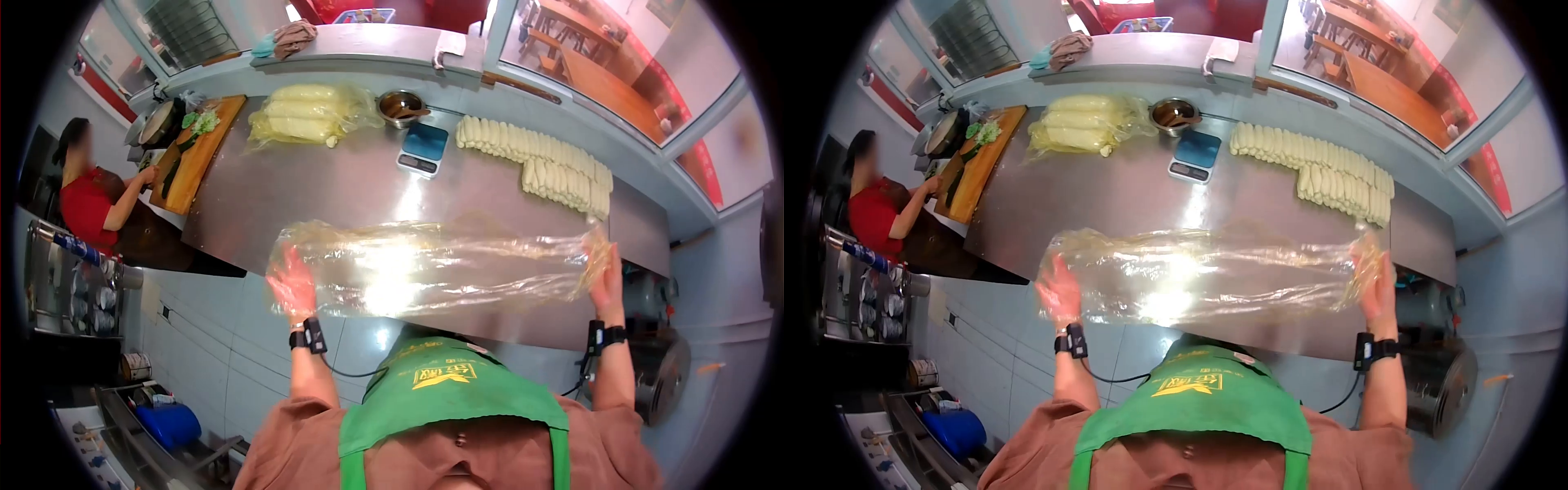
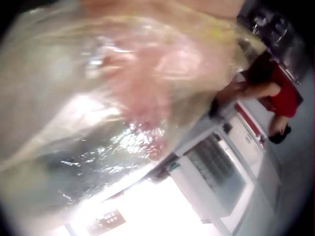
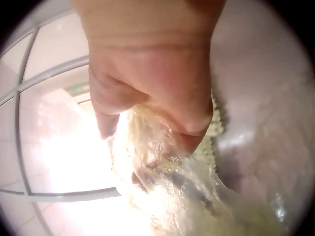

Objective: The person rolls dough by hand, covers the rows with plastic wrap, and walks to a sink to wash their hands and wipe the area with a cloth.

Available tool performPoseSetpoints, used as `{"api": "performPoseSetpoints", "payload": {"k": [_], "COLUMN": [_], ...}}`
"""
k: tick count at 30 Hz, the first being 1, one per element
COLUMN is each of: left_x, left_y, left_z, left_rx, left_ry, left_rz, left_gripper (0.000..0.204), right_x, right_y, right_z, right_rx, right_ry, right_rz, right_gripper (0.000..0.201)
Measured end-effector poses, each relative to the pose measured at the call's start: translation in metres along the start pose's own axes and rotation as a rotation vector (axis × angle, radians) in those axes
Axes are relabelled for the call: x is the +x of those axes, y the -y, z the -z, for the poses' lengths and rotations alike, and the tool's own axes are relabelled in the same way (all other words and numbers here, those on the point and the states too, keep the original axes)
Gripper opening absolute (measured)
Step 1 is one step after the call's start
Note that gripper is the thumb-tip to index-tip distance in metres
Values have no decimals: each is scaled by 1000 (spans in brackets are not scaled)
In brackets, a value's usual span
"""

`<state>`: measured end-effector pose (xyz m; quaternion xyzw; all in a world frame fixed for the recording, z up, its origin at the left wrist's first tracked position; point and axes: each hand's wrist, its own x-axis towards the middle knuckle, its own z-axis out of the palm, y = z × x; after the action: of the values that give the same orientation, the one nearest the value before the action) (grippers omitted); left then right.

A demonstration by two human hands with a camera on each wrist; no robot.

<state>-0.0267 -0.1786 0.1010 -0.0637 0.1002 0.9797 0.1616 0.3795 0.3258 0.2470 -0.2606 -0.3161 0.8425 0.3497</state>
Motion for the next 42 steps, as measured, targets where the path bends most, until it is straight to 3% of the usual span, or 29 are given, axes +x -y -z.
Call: {"api": "performPoseSetpoints", "payload": {"k": [2,4,5,7,8,10,12,14,16,20,22,23,24,26,27,28,30,31,32,34,36,38,39,41,42], "left_x": [-10,-24,-28,-38,-46,-69,-59,-51,-40,-25,-27,-28,-28,-25,-22,-19,-11,-13,-13,-10,-6,-6,-8,-15,-14], "left_y": [-21,-38,-50,-64,-54,-25,-37,-64,-103,-146,-153,-154,-158,-171,-178,-188,-195,-189,-183,-161,-143,-134,-124,-102,-93], "left_z": [36,67,102,169,151,86,95,119,155,159,179,182,189,213,230,241,251,249,245,220,197,179,166,131,112], "left_rx": [32,-52,-51,54,58,238,199,159,134,381,565,612,610,608,526,523,291,326,326,473,485,934,937,1618,1623], "left_ry": [88,508,502,199,191,-615,-546,-481,-102,-320,-202,-328,-330,-639,-586,-588,-663,-631,-634,-944,-1014,-905,-906,-734,-739], "left_rz": [19,267,278,215,224,-49,-60,-71,41,-3,-170,-191,-175,-133,-157,-145,93,142,152,147,146,356,358,471,465], "left_gripper": [46,38,38,37,37,39,40,41,48,55,41,31,31,44,36,36,42,51,51,48,48,51,51,61,61], "right_x": [-9,-15,-18,-27,-25,-17,-6,0,3,-6,-11,-16,-21,-27,-31,-32,-35,-32,-30,-25,1,34,48,69,77], "right_y": [-23,-51,-63,-76,-82,-95,-99,-95,-88,-86,-95,-100,-106,-121,-124,-133,-150,-156,-153,-146,-155,-190,-211,-240,-247], "right_z": [72,120,132,124,120,120,116,108,105,93,97,105,124,186,217,271,370,387,359,295,233,197,172,115,88], "right_rx": [-31,-53,-56,-88,-86,-59,-92,-108,-102,-92,-108,-120,-125,-269,-349,-458,-656,-572,-911,-1757,-1777,-1516,-1493,-1579,-1572], "right_ry": [-67,-130,-181,-288,-301,-273,-288,-144,-96,-96,-121,-147,-159,-294,-565,-679,-912,-977,-890,-885,-575,-205,-110,-63,-59], "right_rz": [-27,-57,-134,-220,-224,-279,-290,-269,-275,-219,-238,-252,-246,-365,-445,-465,-530,-472,-289,99,225,34,107,268,265], "right_gripper": [40,36,31,23,23,27,34,37,37,31,34,37,37,26,20,22,25,19,19,19,22,24,28,29,29]}}
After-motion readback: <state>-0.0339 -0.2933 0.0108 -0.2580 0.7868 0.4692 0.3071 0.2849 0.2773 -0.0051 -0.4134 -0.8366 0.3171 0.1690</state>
